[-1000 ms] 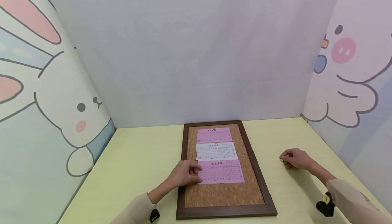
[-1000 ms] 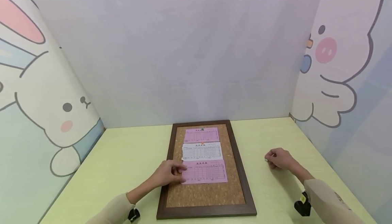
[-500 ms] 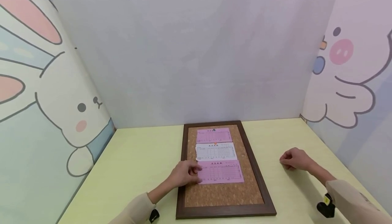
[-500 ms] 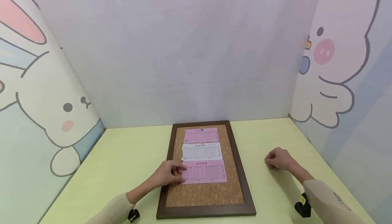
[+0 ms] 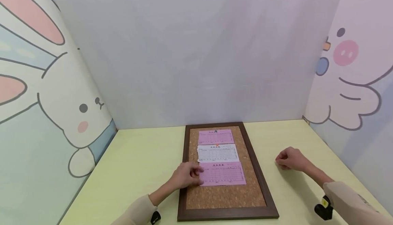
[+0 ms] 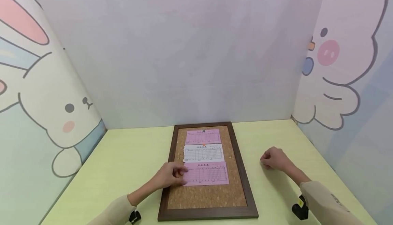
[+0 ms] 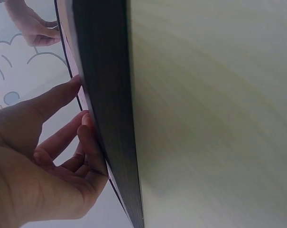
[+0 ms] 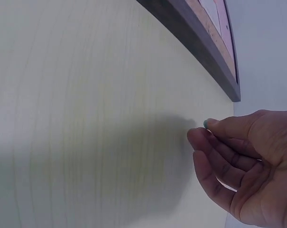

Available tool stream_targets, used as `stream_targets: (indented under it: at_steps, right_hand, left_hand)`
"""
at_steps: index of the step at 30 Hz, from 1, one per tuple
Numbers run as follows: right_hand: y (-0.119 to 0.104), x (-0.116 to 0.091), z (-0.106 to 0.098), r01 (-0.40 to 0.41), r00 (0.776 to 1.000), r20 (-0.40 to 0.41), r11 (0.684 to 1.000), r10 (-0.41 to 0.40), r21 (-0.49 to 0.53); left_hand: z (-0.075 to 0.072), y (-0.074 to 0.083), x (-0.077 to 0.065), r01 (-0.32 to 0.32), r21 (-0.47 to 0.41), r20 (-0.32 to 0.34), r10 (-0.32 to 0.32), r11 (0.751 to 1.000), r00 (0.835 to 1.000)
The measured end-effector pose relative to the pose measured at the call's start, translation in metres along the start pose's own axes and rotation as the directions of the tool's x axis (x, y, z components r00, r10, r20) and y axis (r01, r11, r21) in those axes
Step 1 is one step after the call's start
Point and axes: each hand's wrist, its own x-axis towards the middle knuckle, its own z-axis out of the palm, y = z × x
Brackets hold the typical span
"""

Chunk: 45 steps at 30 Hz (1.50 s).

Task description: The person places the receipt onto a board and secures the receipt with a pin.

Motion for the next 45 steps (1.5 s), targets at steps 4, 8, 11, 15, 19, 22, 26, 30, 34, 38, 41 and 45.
stream_targets:
  at_steps: [4,8,11,15,19,22,26,30,34,38,41,45]
  right_hand:
    - [-0.012,0.005,0.005,0.026,1.0,-0.014,1.0,-0.026,0.009]
    - [-0.028,0.01,0.009,0.076,0.997,-0.027,0.997,-0.076,0.023]
    - [-0.042,0.013,0.012,0.11,0.994,-0.025,0.993,-0.109,0.033]
    - [-0.062,0.017,0.016,0.111,0.994,-0.01,0.993,-0.111,0.033]
    - [-0.076,0.022,0.022,0.099,0.995,-0.006,0.994,-0.099,0.038]
    - [-0.083,0.026,0.027,0.092,0.996,-0.004,0.995,-0.092,0.049]
    - [-0.091,0.032,0.036,0.09,0.996,0.004,0.994,-0.09,0.063]
    - [-0.099,0.037,0.046,0.091,0.996,0.013,0.994,-0.092,0.067]
    - [-0.105,0.04,0.055,0.094,0.995,0.019,0.993,-0.095,0.074]
    - [-0.111,0.044,0.062,0.133,0.99,0.032,0.989,-0.136,0.07]
    - [-0.117,0.046,0.068,0.168,0.984,0.045,0.982,-0.172,0.085]
    - [-0.125,0.048,0.074,0.213,0.974,0.055,0.972,-0.219,0.102]
  left_hand:
    - [0.001,0.0,0.0,0.001,0.004,-0.004,-0.001,1.0,1.0]
    - [0.0,0.002,-0.001,0.001,0.0,-0.007,-0.001,1.0,1.0]
    - [0.001,0.002,-0.001,0.005,-0.003,-0.008,-0.005,1.0,1.0]
    - [0.002,0.002,-0.002,0.013,-0.003,-0.011,-0.014,1.0,1.0]
    - [0.002,0.002,-0.002,0.014,-0.004,-0.017,-0.014,1.0,1.0]
    - [0.002,0.001,-0.002,0.015,-0.006,-0.016,-0.015,1.0,1.0]
    - [0.002,0.002,-0.001,0.018,-0.009,-0.017,-0.018,1.0,1.0]
    - [0.001,0.002,-0.001,0.024,-0.011,-0.016,-0.025,1.0,1.0]
    - [0.001,0.002,-0.002,0.026,-0.02,-0.008,-0.026,0.999,1.0]
    - [0.001,0.002,-0.002,0.01,-0.031,0.0,-0.01,0.999,1.0]
    - [0.001,0.003,-0.002,0.01,-0.031,0.002,-0.01,0.999,1.0]
    - [0.0,0.003,0.0,0.017,-0.027,0.006,-0.017,0.999,1.0]
